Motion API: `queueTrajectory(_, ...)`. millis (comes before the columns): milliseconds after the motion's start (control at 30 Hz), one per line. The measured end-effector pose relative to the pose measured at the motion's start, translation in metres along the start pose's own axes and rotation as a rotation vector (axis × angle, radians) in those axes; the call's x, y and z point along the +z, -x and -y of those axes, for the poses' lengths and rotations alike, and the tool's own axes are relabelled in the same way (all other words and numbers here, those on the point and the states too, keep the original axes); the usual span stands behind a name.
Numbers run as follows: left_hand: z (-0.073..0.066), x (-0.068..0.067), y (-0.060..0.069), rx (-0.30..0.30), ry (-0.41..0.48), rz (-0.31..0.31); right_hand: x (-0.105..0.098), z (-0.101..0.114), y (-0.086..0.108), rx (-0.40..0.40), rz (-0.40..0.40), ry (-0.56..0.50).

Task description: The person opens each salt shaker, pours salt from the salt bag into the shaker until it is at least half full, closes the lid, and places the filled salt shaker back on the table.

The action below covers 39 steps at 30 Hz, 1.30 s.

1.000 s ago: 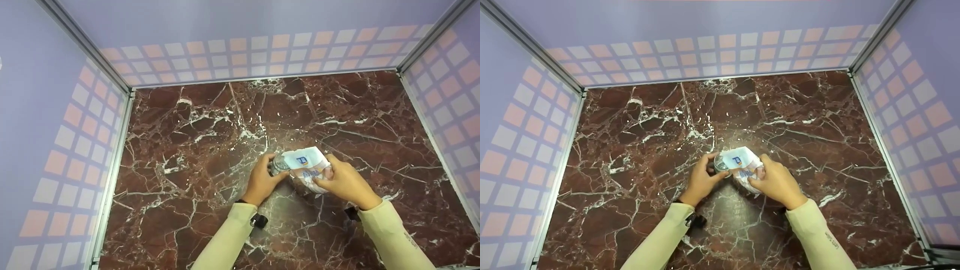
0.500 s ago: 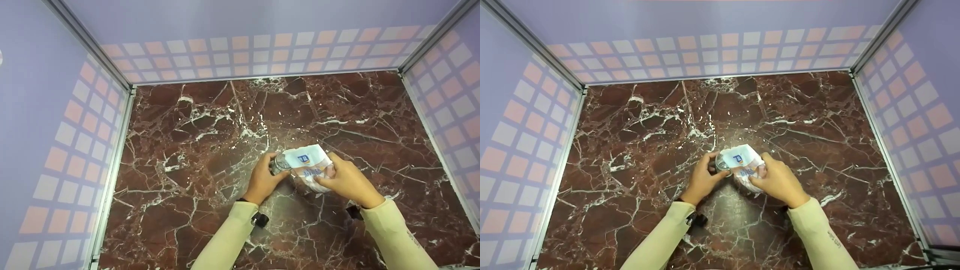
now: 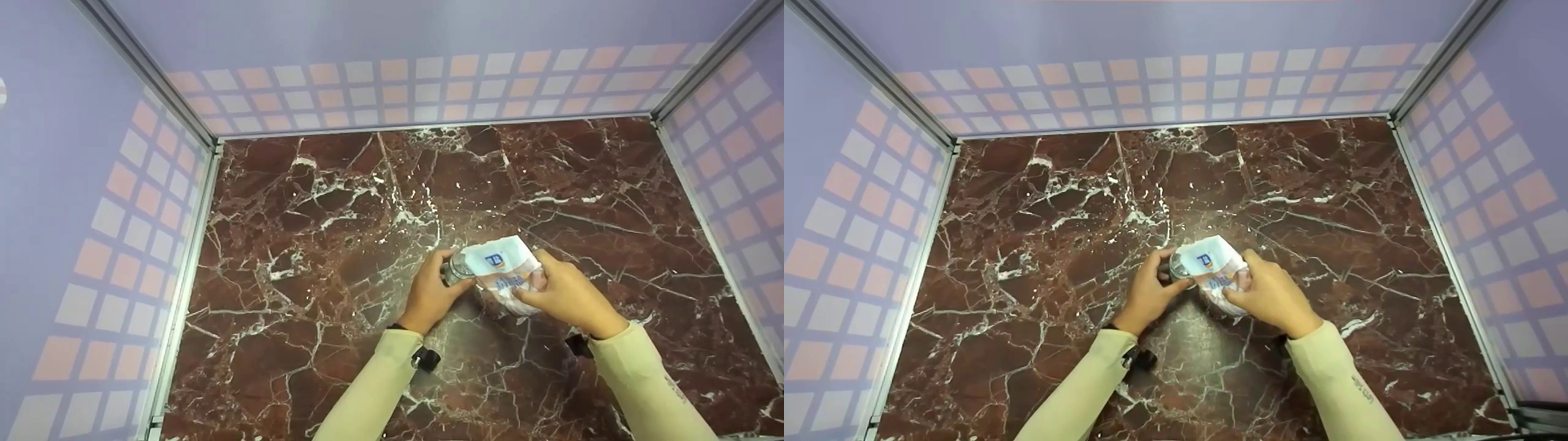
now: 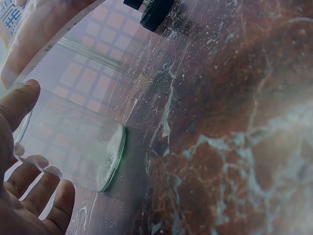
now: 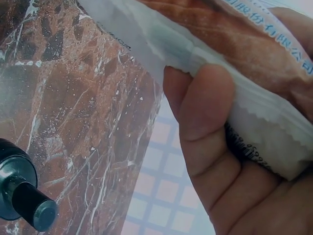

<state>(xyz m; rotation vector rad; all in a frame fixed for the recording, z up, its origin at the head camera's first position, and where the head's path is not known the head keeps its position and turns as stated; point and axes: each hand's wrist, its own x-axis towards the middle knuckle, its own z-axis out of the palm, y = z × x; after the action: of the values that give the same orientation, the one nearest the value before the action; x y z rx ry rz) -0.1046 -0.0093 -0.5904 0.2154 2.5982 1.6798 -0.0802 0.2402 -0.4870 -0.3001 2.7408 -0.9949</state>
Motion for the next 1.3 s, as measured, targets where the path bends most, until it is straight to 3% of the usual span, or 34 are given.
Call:
queueTrajectory(267,0.001,0.001,-0.001,0.021,-0.015,-0.013,0.000,0.002,-0.001,-0.008,-0.005,0.026)
queueTrajectory(800,-0.001,0.001,-0.001,-0.014,0.005,-0.009,-0.006,0.005,-0.006,0.000,0.025,-0.023)
queueTrajectory(1300,-0.001,0.000,0.000,0.004,-0.011,-0.004,-0.010,0.010,-0.009,-0.057,0.009,0.077)
